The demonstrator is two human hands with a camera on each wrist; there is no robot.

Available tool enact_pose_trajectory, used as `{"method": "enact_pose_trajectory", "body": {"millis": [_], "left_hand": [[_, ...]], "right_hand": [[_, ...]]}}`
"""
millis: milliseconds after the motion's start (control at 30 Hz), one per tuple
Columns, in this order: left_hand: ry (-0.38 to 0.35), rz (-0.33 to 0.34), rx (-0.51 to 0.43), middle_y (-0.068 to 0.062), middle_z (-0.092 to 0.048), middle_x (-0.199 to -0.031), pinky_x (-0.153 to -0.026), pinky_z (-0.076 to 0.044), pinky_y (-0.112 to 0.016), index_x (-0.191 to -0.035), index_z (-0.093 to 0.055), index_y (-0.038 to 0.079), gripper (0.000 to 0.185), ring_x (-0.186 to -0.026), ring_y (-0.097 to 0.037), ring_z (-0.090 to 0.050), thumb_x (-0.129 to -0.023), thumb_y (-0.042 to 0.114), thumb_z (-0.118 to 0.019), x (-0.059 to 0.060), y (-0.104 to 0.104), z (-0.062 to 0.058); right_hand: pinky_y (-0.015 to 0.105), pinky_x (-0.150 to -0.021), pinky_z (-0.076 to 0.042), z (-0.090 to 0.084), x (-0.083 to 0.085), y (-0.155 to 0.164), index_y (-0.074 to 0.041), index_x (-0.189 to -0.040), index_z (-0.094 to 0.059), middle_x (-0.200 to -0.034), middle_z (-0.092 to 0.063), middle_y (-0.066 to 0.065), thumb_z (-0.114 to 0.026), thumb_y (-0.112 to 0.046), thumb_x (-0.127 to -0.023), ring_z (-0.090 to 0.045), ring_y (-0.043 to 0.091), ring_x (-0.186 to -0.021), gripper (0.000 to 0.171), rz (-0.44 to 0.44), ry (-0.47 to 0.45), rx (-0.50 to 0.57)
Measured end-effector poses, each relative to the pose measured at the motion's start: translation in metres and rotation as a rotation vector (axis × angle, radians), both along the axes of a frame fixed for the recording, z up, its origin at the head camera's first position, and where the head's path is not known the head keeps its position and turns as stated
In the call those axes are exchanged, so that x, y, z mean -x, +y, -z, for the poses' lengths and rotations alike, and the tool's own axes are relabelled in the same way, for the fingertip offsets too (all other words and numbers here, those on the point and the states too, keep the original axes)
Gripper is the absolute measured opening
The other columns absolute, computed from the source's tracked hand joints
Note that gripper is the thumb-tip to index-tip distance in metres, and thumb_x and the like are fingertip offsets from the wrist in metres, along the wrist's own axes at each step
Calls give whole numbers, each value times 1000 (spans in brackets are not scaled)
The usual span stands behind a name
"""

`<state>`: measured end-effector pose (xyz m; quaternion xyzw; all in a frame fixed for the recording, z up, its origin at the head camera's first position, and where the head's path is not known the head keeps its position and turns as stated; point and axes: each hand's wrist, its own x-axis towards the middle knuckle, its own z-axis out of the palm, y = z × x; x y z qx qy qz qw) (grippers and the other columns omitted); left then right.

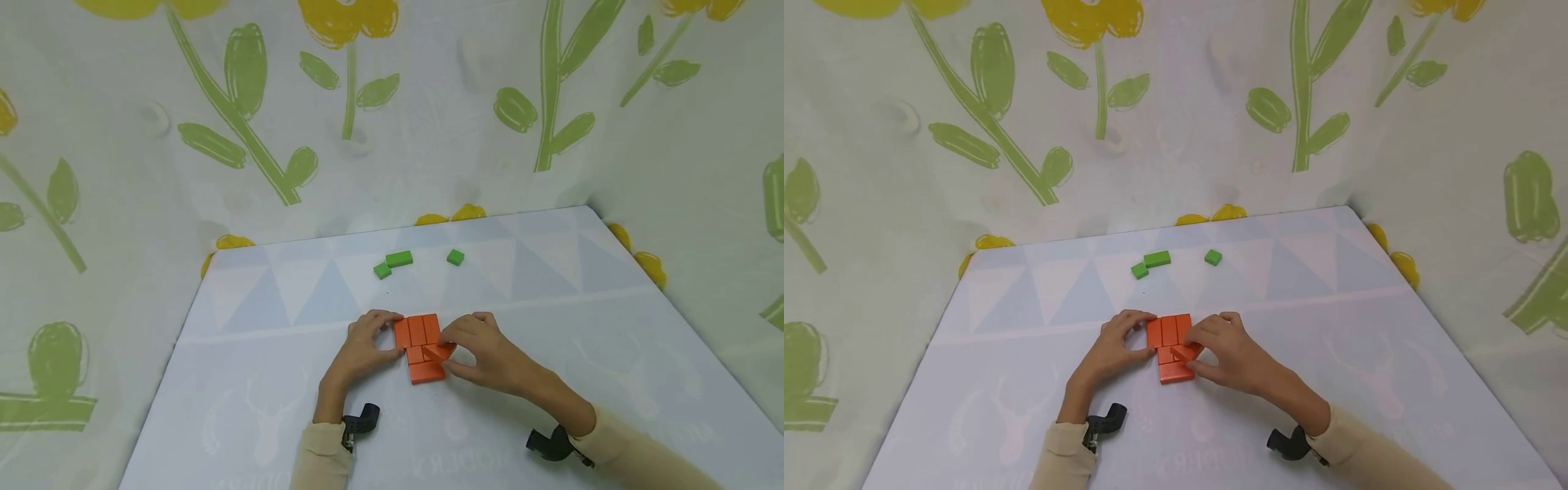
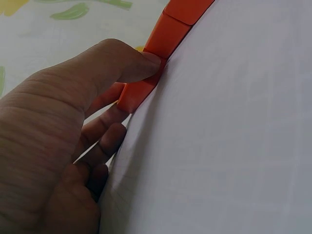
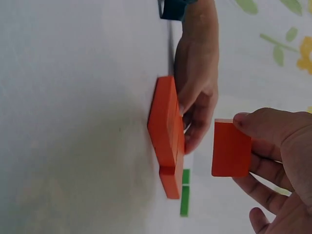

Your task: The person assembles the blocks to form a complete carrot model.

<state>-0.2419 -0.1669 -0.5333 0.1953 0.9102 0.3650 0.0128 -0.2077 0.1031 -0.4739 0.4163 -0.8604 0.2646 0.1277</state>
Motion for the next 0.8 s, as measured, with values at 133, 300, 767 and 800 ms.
{"method": "enact_pose_trajectory", "body": {"millis": [133, 300, 767, 800], "left_hand": [[4, -1, -8, 18, -46, -120, -94, -25, -37, -123, -53, 34, 53, -105, -5, -43, -74, 38, -71, 0, -1, -1], [5, 5, -16, 17, -47, -120, -95, -24, -38, -124, -53, 33, 53, -104, -5, -44, -74, 38, -71, -1, 0, 0], [5, 2, -12, 18, -46, -121, -95, -25, -38, -124, -52, 34, 53, -107, -4, -43, -74, 40, -71, 0, -1, -1], [4, 1, -10, 19, -46, -121, -95, -25, -38, -124, -52, 34, 53, -107, -4, -43, -74, 40, -71, 0, -1, -1]], "right_hand": [[42, -89, -29, 2, -8, -5, -21, -101, -62, -101, -58, -14, -75, -26, -74, -49, 6, -101, 30, -32, 19, 8], [42, -88, -30, 7, -18, -9, -21, -100, -62, -100, -58, -14, -78, -24, -70, -49, 6, -101, 34, -49, 39, 4], [41, -87, -32, 16, -29, -17, -20, -98, -62, -100, -57, -13, -77, -23, -70, -50, 6, -98, 32, -78, 96, 16], [41, -87, -32, 17, -29, -18, -20, -98, -62, -100, -58, -13, -77, -24, -71, -50, 7, -99, 32, -78, 94, 14]]}}
